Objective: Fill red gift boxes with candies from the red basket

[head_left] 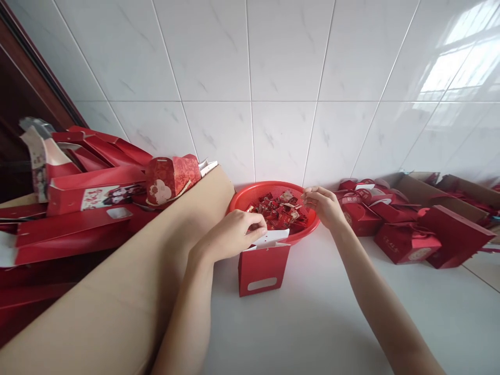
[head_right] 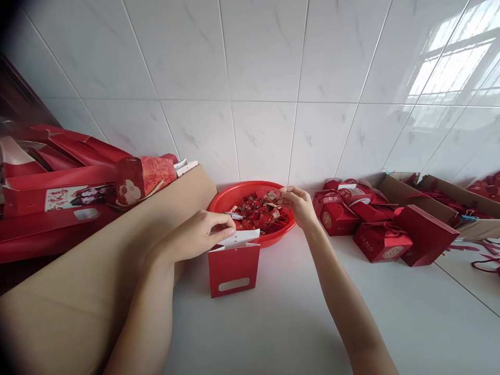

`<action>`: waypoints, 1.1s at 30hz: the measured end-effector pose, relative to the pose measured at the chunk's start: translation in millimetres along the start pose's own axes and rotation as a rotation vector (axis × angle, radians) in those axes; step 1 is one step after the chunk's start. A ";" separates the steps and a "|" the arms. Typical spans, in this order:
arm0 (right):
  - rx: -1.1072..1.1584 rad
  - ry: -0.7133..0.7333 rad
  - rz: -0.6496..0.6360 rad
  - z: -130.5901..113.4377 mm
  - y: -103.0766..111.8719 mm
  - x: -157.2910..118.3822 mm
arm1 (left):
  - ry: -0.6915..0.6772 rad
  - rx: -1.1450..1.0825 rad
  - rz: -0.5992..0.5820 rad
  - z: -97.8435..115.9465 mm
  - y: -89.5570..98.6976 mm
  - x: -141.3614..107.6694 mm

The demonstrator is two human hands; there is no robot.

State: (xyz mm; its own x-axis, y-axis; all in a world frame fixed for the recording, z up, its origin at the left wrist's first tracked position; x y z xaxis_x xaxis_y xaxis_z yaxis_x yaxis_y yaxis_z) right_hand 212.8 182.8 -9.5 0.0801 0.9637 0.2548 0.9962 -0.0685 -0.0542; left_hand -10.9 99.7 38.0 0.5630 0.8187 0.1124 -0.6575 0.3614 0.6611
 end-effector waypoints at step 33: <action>-0.007 -0.129 0.453 59.3 23.2 26.9 | 0.289 0.020 -0.022 -135.4 -8.3 174.6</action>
State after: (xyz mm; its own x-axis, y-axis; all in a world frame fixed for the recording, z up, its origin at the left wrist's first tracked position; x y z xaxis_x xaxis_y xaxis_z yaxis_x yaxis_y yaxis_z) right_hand 236.0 222.5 -61.1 0.5020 0.8607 0.0849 0.8623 -0.4906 -0.1252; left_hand 25.0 300.0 -48.4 0.4090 0.9051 -0.1165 -0.6353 0.3740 0.6757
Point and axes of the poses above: each hand's wrist, its own x-axis towards the middle knuckle, its own y-axis out of the back of the hand, z = x × y, the point moved 9 cm from there along x, towards the middle knuckle, and after that the axes turned 15 degrees about -x, right-handed, at the moved point
